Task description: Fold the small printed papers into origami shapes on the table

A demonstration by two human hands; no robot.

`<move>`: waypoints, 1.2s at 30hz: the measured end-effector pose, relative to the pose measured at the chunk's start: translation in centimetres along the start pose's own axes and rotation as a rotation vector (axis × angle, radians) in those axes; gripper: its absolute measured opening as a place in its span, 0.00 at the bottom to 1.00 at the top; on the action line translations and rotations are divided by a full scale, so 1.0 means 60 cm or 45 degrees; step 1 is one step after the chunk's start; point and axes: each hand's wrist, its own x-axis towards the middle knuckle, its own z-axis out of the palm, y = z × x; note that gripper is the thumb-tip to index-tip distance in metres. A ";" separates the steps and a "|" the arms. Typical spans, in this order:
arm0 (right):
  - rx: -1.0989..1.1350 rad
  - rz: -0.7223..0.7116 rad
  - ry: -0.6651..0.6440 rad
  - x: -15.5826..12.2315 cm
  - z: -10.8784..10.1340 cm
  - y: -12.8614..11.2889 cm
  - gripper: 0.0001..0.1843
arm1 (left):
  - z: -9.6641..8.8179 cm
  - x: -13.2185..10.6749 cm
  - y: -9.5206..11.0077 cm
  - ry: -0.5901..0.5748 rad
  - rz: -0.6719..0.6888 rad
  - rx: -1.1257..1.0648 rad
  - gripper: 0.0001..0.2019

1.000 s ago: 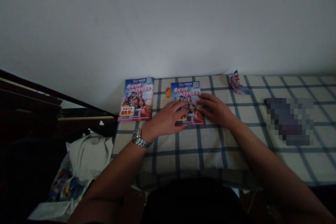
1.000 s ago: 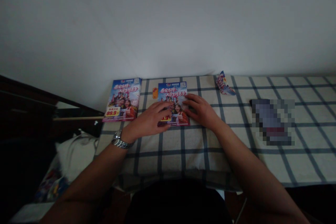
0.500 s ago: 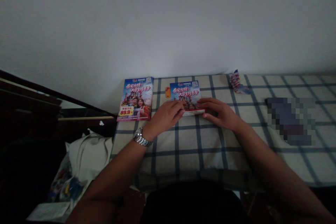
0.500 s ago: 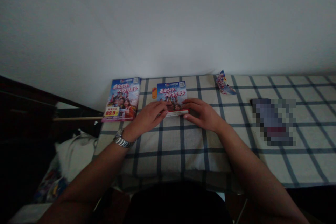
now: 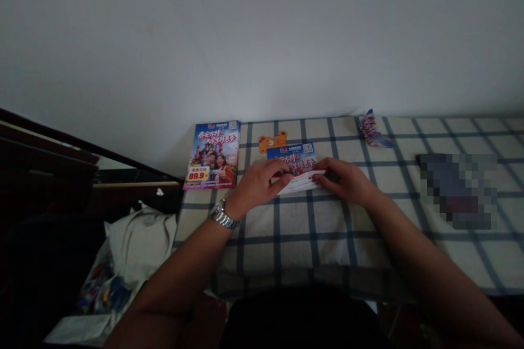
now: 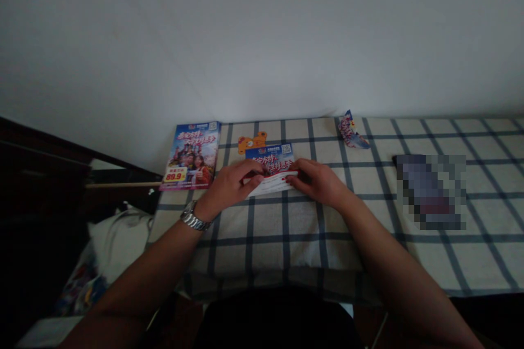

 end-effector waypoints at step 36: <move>-0.299 -0.023 0.173 0.015 0.015 0.038 0.18 | 0.028 0.027 -0.030 0.011 0.016 0.160 0.21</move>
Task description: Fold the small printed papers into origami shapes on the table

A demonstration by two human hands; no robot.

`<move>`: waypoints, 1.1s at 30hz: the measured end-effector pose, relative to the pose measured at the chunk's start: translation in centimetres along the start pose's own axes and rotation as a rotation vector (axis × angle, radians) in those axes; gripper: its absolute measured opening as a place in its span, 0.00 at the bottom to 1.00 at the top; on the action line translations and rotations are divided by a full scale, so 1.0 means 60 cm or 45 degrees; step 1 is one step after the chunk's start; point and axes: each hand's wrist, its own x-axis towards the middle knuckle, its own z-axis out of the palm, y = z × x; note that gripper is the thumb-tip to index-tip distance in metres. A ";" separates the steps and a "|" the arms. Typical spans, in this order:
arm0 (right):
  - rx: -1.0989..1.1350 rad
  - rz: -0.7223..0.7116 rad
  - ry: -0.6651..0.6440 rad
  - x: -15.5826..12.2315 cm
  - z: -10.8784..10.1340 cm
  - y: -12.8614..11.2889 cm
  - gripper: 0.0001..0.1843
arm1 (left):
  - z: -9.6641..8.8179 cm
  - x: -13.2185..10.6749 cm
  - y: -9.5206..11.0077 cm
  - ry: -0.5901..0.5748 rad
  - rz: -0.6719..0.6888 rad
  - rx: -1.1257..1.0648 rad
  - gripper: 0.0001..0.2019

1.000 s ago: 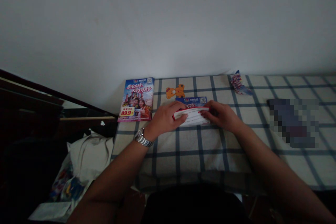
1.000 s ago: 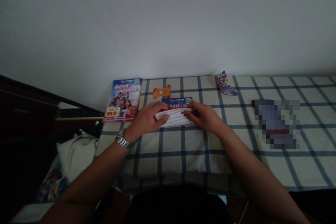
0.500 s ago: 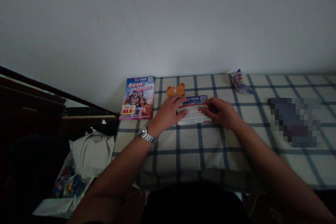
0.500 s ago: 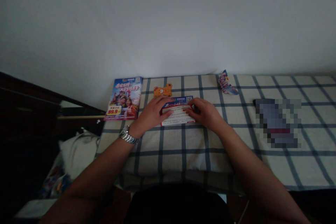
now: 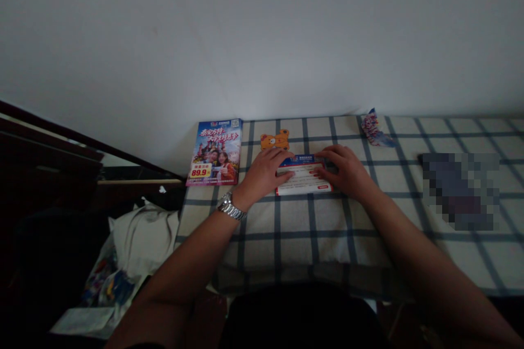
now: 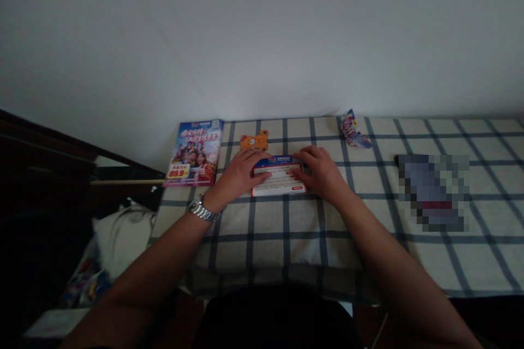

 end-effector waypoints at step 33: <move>-0.056 0.102 0.043 0.002 -0.001 0.002 0.18 | 0.000 -0.008 -0.011 0.053 -0.142 0.152 0.20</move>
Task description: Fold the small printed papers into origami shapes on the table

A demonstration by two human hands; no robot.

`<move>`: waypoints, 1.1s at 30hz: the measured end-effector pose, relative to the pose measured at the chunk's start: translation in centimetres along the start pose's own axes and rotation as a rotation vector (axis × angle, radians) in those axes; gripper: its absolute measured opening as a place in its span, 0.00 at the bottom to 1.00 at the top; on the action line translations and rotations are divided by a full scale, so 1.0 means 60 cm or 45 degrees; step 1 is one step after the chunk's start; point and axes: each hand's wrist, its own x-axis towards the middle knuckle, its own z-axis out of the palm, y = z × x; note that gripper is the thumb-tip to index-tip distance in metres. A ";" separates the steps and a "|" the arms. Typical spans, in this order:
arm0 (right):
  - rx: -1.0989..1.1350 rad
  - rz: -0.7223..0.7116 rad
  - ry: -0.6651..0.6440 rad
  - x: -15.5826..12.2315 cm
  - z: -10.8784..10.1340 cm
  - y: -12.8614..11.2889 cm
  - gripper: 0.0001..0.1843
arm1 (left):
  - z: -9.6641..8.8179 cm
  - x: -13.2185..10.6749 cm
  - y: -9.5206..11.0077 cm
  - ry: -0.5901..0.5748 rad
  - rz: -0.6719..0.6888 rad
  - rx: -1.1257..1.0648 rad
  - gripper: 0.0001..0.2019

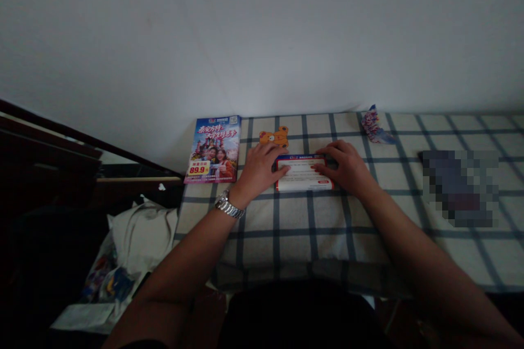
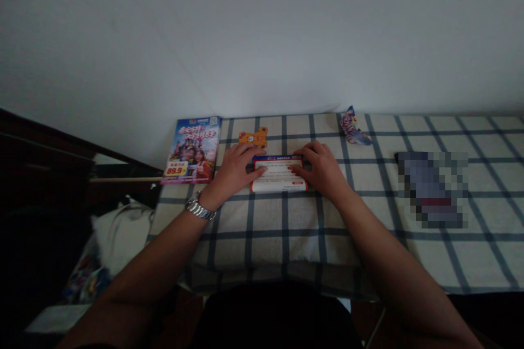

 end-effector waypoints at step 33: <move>0.087 0.055 0.028 0.011 -0.002 -0.006 0.11 | 0.001 0.009 0.007 0.063 -0.111 -0.046 0.12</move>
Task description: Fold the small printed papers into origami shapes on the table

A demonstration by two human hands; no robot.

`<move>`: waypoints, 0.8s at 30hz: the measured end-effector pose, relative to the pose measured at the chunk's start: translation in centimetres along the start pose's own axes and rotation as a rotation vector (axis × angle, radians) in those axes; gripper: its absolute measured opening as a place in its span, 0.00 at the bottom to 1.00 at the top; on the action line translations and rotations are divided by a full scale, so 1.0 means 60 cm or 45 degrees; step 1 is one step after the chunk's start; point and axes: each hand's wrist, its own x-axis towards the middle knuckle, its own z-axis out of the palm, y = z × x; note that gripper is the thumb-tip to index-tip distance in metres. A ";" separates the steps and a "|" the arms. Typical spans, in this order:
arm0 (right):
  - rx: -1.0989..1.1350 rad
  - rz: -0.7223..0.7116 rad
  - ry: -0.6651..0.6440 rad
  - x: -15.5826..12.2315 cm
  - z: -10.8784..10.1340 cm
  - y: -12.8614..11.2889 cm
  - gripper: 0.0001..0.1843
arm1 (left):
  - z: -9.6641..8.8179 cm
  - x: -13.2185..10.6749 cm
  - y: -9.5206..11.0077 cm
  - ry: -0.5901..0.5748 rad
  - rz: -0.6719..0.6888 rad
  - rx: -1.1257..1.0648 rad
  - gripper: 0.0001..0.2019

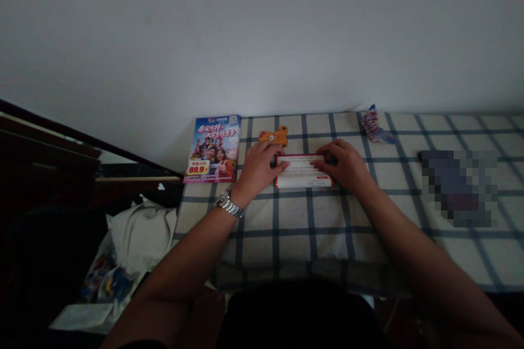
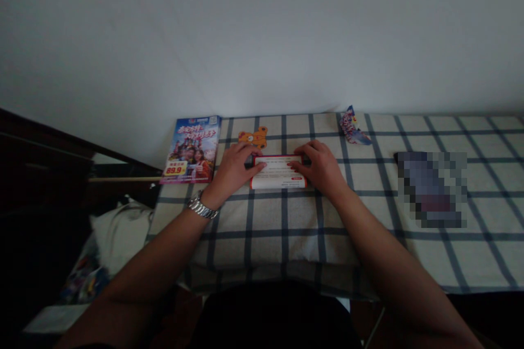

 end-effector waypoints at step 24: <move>-0.008 0.017 0.011 0.001 0.004 0.004 0.09 | -0.002 0.001 0.003 -0.014 -0.047 -0.001 0.12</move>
